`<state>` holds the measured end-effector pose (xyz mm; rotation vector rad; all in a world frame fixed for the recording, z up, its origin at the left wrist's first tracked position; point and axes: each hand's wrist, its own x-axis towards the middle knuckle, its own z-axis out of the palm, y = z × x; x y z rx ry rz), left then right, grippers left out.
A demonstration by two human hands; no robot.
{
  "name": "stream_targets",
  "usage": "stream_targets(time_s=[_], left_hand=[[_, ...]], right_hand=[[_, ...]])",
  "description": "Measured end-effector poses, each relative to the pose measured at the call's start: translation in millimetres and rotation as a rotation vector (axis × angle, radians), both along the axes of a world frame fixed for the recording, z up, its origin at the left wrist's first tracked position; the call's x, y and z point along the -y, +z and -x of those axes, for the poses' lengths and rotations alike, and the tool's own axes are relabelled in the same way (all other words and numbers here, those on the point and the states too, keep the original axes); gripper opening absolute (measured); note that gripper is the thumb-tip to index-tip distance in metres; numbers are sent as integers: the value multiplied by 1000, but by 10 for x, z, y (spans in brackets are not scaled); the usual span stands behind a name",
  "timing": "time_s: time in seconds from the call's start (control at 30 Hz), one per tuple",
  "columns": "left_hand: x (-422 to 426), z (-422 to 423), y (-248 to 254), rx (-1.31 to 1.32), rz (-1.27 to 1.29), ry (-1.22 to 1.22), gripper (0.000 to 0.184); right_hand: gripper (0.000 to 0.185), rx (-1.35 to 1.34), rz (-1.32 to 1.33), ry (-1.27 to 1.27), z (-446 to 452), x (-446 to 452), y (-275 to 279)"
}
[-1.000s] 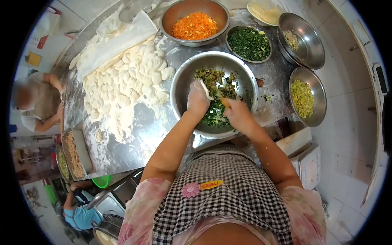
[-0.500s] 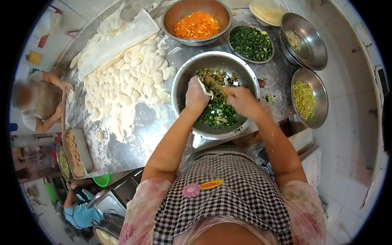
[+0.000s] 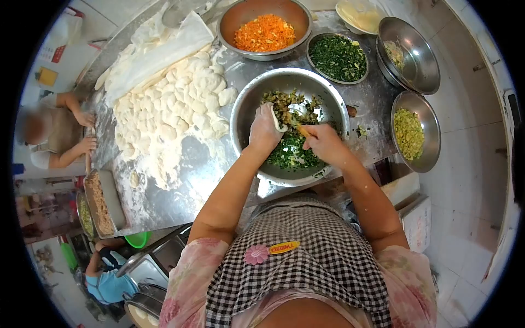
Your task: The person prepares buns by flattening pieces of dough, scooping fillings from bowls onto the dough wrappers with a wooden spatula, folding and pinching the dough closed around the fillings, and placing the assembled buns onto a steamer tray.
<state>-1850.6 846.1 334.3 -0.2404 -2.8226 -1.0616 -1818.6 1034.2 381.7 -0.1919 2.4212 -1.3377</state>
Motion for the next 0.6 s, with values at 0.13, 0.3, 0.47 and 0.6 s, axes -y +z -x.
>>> stream_targets(time_s=[0.13, 0.3, 0.47, 0.6], left_hand=[[-1, -2, -23, -19, -68, 11, 70], [-69, -22, 219, -136, -64, 99, 68], [-79, 23, 360, -159, -130, 93, 56], [-45, 105, 195, -210, -151, 78, 50]], right_hand=[[32, -80, 5, 32, -107, 214, 101], [42, -237, -365, 91, -247, 406, 351], [51, -331, -625, 254, -253, 417, 593], [44, -319, -659, 331, -119, 221, 766]])
